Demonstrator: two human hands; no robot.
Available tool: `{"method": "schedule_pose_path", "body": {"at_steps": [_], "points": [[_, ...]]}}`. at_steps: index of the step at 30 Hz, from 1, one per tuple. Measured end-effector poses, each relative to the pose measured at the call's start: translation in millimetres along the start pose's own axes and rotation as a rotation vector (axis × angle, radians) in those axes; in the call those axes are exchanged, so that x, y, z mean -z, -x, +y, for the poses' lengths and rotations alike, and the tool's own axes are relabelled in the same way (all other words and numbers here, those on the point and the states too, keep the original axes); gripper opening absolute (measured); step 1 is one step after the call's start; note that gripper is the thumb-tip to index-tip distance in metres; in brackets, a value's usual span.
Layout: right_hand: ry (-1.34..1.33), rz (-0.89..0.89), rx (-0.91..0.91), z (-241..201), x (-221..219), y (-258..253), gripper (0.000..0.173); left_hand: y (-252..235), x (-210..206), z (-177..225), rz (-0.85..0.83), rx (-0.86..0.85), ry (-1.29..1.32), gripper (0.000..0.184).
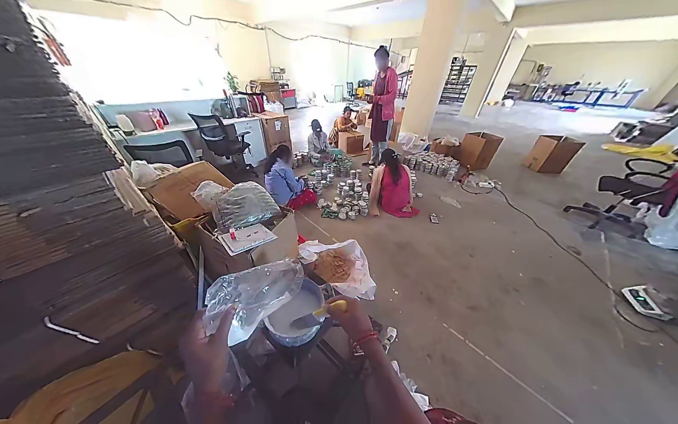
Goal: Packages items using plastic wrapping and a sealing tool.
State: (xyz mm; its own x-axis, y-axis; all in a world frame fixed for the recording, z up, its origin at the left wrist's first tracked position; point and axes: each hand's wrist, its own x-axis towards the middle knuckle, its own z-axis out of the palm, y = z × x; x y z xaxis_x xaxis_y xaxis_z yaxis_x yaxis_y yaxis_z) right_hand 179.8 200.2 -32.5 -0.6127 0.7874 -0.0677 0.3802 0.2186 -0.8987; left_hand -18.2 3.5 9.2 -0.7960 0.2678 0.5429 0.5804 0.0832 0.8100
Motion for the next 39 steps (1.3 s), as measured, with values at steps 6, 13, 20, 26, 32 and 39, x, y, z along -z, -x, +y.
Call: {"method": "schedule_pose_path", "body": {"at_steps": [6,13,20,26,32,39], "points": [[-0.048,0.019,0.019,14,-27,-8,0.032,2,-2,9,-0.018,-0.009,-0.016,0.044],[0.053,0.062,-0.001,1,0,-9,0.031,1,-1,7,-0.018,0.035,0.001,0.048],[0.008,-0.06,0.004,0,-14,-9,0.03,2,-4,1,-0.054,0.001,-0.04,0.042],[0.122,0.056,-0.004,-5,-6,-10,0.031,3,-4,1,-0.047,0.029,-0.049,0.045],[0.128,-0.109,0.06,-7,-13,-13,0.032,1,-7,3,-0.055,0.0,-0.061,0.042],[0.165,0.017,0.01,-5,-5,-13,0.032,1,-12,-2,-0.049,0.026,-0.016,0.043]]}}
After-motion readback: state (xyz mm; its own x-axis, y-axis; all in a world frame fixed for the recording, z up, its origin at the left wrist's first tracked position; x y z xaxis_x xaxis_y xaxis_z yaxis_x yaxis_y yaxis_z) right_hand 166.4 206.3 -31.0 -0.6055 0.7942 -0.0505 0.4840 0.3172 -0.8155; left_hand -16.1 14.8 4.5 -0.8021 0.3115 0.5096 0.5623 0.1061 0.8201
